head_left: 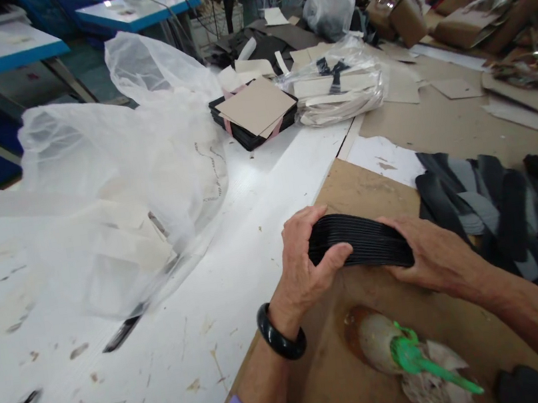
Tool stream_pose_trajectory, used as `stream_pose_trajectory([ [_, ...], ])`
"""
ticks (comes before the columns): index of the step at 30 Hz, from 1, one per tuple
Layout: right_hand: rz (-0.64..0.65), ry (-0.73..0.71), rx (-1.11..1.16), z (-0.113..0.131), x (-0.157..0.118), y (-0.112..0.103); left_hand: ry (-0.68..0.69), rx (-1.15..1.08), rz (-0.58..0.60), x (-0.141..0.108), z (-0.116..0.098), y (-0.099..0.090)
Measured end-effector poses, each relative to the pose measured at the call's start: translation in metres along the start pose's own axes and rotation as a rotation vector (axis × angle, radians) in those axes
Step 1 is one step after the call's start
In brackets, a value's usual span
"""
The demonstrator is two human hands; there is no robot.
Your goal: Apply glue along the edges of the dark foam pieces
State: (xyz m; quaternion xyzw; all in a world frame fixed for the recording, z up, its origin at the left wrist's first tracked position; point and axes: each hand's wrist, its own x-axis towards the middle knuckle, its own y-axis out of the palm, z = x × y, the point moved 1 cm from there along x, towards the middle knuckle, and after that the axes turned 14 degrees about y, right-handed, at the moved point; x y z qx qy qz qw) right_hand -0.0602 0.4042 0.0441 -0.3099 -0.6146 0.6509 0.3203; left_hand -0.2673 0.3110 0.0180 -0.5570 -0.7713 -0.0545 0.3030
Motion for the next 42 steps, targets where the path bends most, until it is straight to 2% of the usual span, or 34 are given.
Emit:
stream_pose_trajectory([
  [3,0.050,0.014,0.045,0.006,0.004,-0.004,0.176,0.236,0.211,0.007,-0.015,0.006],
  [7,0.122,0.034,0.091,0.012,0.005,-0.008,0.315,0.467,0.520,0.026,-0.032,0.031],
  [11,0.103,0.049,0.103,0.004,-0.003,-0.011,0.320,0.574,0.760,0.043,-0.034,0.055],
  [15,0.116,0.131,0.241,-0.024,-0.020,-0.005,0.317,0.737,0.955,0.055,-0.035,0.062],
  [18,0.115,0.182,0.409,-0.045,-0.034,0.006,0.336,0.829,1.050,0.060,-0.041,0.063],
  [20,0.100,0.201,0.499,-0.052,-0.039,0.014,0.339,0.857,1.074,0.061,-0.045,0.067],
  [24,0.055,0.221,0.579,-0.055,-0.042,0.023,0.336,0.851,1.052,0.060,-0.048,0.077],
  [27,0.025,0.220,0.594,-0.051,-0.041,0.022,0.325,0.817,1.038,0.057,-0.045,0.080],
  [31,-0.017,0.234,0.641,-0.042,-0.041,0.004,0.287,0.731,0.958,0.058,-0.046,0.066],
  [34,-0.095,0.216,0.751,-0.031,-0.043,-0.024,0.231,0.725,0.814,0.065,-0.055,0.039],
  [38,-0.180,0.288,1.073,-0.012,-0.056,-0.068,0.160,0.683,0.495,0.073,-0.084,-0.014],
  [40,-0.190,0.363,1.240,0.002,-0.069,-0.086,0.119,0.631,0.318,0.068,-0.105,-0.040],
  [42,-0.177,0.443,1.384,0.024,-0.086,-0.098,0.088,0.569,0.171,0.052,-0.128,-0.061],
])
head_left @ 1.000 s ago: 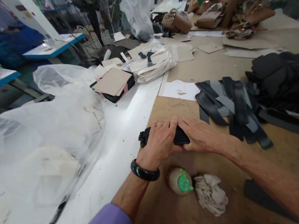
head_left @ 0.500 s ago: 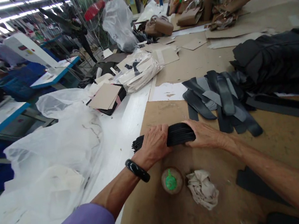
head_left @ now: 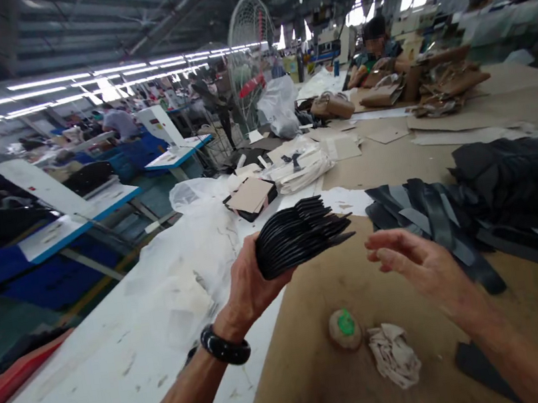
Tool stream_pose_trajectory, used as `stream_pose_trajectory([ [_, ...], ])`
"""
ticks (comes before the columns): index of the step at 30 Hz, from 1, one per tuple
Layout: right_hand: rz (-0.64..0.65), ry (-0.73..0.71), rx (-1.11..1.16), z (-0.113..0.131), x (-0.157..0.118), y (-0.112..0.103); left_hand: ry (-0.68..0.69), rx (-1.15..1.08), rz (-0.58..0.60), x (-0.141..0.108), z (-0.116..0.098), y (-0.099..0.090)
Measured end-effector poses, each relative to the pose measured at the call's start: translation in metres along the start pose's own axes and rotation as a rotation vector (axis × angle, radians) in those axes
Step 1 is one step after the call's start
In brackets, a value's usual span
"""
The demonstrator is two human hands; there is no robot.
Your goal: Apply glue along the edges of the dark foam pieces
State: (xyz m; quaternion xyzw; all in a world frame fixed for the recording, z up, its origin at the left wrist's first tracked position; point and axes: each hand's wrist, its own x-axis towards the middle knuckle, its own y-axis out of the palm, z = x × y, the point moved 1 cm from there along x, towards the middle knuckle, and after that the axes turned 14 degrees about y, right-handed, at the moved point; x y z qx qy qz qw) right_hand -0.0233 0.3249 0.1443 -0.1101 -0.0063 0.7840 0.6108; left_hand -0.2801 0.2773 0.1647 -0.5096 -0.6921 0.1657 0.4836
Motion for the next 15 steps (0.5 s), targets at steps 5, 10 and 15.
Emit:
stream_pose_trajectory([
  [5,0.028,0.145,0.347,0.017,-0.074,0.049,-0.166,-0.174,-0.166,-0.067,-0.034,-0.028],
  [10,0.034,0.183,0.595,0.034,-0.125,0.089,-0.175,-0.240,-0.250,-0.126,-0.051,-0.027],
  [15,-0.028,0.206,0.644,0.048,-0.152,0.101,-0.223,-0.266,-0.244,-0.153,-0.056,-0.032],
])
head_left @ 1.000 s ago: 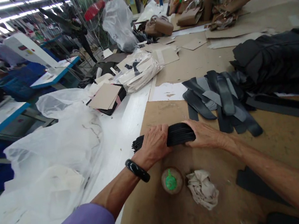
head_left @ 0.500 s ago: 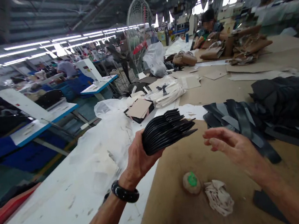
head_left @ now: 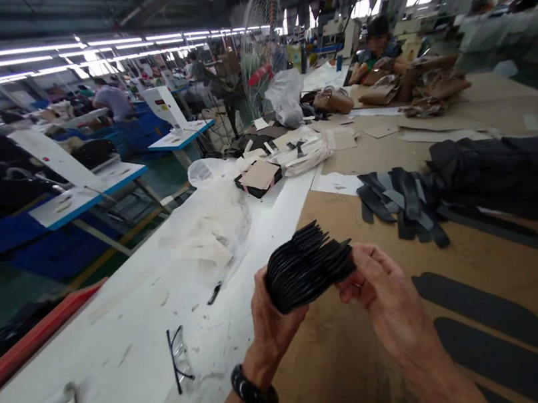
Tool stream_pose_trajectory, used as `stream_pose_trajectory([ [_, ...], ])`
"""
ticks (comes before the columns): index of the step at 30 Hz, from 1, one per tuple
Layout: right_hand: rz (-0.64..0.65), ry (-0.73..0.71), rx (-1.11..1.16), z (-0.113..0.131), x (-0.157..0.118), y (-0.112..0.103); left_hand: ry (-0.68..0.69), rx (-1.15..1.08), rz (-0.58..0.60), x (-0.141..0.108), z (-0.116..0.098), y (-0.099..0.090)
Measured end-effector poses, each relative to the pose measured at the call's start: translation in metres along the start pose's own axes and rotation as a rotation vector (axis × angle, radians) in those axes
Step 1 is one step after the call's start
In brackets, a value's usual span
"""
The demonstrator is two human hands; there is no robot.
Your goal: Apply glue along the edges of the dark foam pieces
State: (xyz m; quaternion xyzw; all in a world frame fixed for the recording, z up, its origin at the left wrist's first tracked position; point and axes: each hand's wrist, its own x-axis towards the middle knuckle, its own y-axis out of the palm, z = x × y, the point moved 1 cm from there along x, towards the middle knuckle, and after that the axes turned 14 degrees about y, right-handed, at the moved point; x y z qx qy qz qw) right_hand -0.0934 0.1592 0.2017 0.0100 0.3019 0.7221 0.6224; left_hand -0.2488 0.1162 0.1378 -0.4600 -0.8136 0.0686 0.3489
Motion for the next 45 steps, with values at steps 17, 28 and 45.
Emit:
stream_pose_trajectory([
  [17,0.033,-0.006,0.061,-0.013,-0.043,0.019,0.024,-0.033,-0.004,-0.029,-0.003,-0.028],
  [28,0.000,-0.003,0.028,-0.028,-0.036,0.019,0.020,-0.040,0.030,-0.037,0.017,-0.026],
  [45,-0.121,-0.068,0.008,-0.037,-0.026,0.025,0.003,-0.026,0.023,-0.028,0.030,-0.022],
])
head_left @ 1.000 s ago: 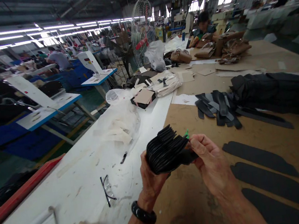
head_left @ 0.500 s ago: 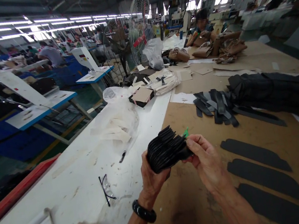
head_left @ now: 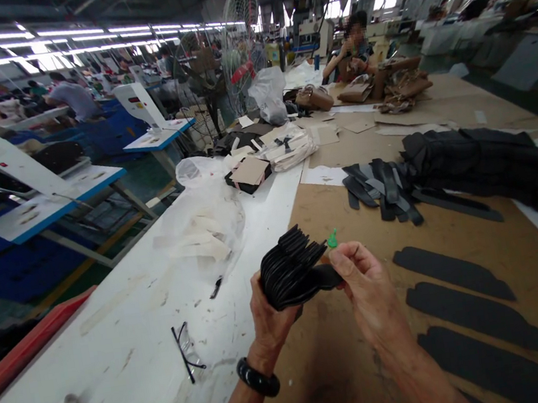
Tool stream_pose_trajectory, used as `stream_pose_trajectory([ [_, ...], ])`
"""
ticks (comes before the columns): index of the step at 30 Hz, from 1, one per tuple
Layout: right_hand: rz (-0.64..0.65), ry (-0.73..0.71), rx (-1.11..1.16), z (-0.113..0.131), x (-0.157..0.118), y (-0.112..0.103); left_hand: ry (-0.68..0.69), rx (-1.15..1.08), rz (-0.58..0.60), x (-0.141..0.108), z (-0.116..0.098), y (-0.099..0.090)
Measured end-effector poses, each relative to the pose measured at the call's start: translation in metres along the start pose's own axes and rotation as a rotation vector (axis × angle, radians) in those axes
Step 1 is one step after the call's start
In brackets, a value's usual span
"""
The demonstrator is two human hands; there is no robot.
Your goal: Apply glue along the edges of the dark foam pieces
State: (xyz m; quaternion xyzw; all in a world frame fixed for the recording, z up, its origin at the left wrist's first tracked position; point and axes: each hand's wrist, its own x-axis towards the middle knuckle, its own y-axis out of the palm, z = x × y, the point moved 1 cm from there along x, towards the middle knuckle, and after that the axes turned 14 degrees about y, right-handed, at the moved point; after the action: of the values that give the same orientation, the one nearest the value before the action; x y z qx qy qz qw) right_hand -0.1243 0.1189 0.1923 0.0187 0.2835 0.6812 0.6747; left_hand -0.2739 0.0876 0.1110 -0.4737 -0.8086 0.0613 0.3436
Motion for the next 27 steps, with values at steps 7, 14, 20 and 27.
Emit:
stream_pose_trajectory([
  [7,-0.023,0.006,-0.046,0.0004,0.0031,-0.0044,0.084,0.012,0.019,0.0005,0.0016,0.0031],
  [14,0.013,-0.045,-0.048,-0.0020,0.0018,-0.0062,0.052,0.016,0.020,-0.0031,0.0034,0.0048],
  [20,0.061,-0.113,-0.191,-0.0019,-0.0002,-0.0064,0.043,0.031,-0.020,-0.0017,0.0032,0.0040],
  [27,0.040,-0.066,-0.263,0.0022,0.0015,-0.0055,0.250,0.081,-0.065,0.0009,0.0030,-0.0002],
])
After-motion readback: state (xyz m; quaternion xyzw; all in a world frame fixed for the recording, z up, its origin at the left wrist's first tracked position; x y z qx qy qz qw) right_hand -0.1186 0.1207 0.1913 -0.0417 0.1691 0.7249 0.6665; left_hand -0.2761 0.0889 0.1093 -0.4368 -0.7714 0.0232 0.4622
